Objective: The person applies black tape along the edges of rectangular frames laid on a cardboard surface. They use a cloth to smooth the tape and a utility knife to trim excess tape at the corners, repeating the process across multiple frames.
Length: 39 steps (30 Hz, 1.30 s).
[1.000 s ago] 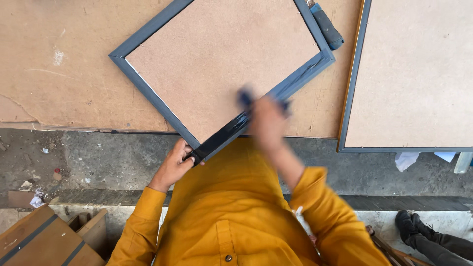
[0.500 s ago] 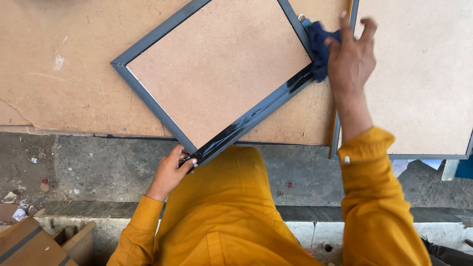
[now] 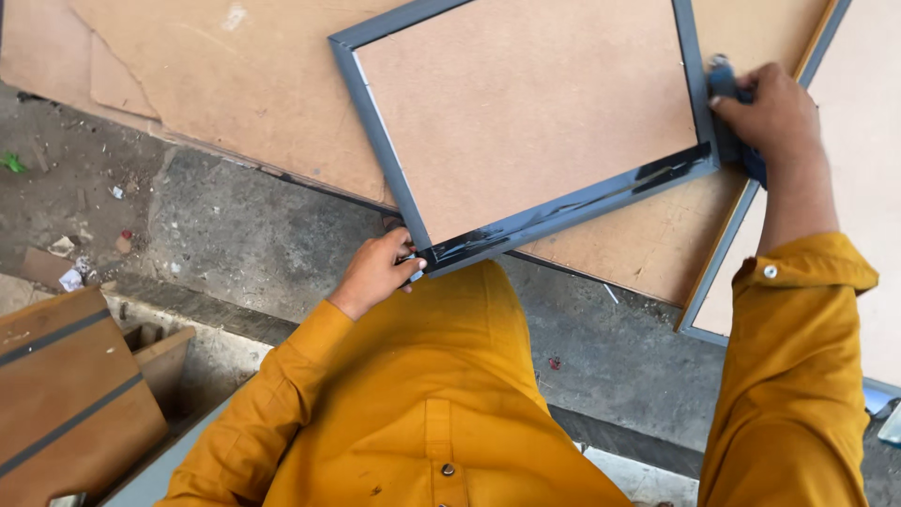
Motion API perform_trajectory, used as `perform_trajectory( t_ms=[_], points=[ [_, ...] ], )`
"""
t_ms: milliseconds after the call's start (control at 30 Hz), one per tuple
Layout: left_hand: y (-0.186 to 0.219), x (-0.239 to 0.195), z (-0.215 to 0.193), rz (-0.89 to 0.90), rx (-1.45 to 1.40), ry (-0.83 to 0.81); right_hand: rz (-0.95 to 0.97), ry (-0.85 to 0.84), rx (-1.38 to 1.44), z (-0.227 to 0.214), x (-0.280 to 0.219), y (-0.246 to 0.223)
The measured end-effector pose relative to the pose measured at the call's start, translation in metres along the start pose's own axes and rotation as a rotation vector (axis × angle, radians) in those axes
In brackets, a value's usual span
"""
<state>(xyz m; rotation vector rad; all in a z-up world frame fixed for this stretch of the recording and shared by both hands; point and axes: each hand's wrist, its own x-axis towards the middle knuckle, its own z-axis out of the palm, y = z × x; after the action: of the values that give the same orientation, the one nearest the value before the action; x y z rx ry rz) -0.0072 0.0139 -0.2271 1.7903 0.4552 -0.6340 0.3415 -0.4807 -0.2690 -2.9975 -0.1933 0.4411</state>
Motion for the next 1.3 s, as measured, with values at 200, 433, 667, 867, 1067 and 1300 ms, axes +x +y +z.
perform_trajectory(
  t_ms=[200,433,667,867,1067,1300],
  points=[
    [-0.007,-0.002,-0.003,0.088,-0.148,-0.048,-0.056,0.267,-0.149,0.006,-0.036,-0.049],
    [-0.009,-0.002,-0.010,0.048,0.009,-0.081,0.053,0.420,0.994,-0.042,-0.087,-0.074],
    [-0.016,0.002,-0.016,0.161,-0.076,-0.147,0.386,-0.432,1.411,-0.008,-0.288,-0.228],
    [-0.022,0.011,-0.020,0.165,-0.024,-0.204,0.321,-0.342,1.193,0.000,-0.411,-0.320],
    [0.006,0.001,-0.022,0.128,0.003,-0.141,0.431,-0.267,1.814,0.004,-0.404,-0.312],
    [0.022,-0.004,-0.029,0.106,0.091,-0.213,0.321,-0.127,1.781,0.029,-0.368,-0.335]
  ],
)
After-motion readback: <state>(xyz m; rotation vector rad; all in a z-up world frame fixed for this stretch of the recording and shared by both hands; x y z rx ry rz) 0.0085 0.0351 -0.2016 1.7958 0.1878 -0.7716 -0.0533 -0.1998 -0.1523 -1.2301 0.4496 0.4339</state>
